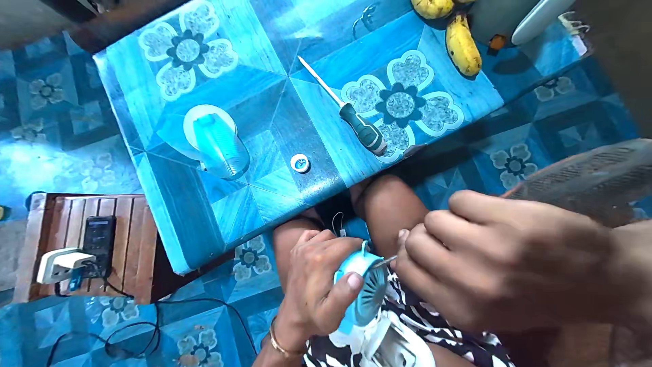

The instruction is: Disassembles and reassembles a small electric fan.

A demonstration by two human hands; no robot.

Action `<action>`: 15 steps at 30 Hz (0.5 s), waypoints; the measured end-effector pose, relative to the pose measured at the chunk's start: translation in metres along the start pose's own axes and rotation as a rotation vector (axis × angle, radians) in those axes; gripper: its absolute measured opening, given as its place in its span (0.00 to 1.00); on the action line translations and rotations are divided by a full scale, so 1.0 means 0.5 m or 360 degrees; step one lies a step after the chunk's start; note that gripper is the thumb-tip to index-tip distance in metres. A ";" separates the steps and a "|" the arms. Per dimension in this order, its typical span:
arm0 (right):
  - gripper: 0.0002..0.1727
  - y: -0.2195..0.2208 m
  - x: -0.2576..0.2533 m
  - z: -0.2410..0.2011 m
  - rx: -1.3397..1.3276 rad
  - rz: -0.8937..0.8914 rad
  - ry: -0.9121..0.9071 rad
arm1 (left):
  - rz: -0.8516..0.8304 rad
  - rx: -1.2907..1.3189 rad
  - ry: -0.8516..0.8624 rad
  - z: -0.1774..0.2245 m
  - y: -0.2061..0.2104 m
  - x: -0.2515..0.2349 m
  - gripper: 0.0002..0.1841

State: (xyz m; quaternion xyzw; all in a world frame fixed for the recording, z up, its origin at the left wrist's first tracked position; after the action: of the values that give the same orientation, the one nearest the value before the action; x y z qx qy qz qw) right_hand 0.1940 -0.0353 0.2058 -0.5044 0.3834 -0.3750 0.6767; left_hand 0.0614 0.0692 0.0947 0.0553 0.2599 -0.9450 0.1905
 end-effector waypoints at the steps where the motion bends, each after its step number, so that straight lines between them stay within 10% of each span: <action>1: 0.17 0.006 -0.002 0.006 -0.0030 -0.0009 0.0005 | 0.0010 0.0012 -0.0027 -0.008 0.001 -0.004 0.47; 8: 0.15 0.102 -0.010 0.075 -0.0658 0.0023 0.0585 | -0.0002 0.0507 -0.0154 -0.115 0.000 -0.016 0.47; 15: 0.19 0.181 0.120 -0.014 -0.3185 0.0794 0.1739 | 0.0115 0.1274 -0.0210 -0.154 0.002 0.004 0.22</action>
State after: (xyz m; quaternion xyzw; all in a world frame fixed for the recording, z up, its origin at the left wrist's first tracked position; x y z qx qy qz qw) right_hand 0.2243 -0.0729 0.1083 -0.4950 0.8368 0.0707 -0.2230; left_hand 0.0605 0.1073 0.0275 0.0734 -0.1434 -0.9658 0.2031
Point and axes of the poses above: each hand's wrist, its own x-axis away from the middle knuckle, its own y-axis out of the palm, z = x × y, the point moved 5 cm from there along -x, towards the middle knuckle, and after that the axes turned 4 degrees about x, right-handed, at the moved point
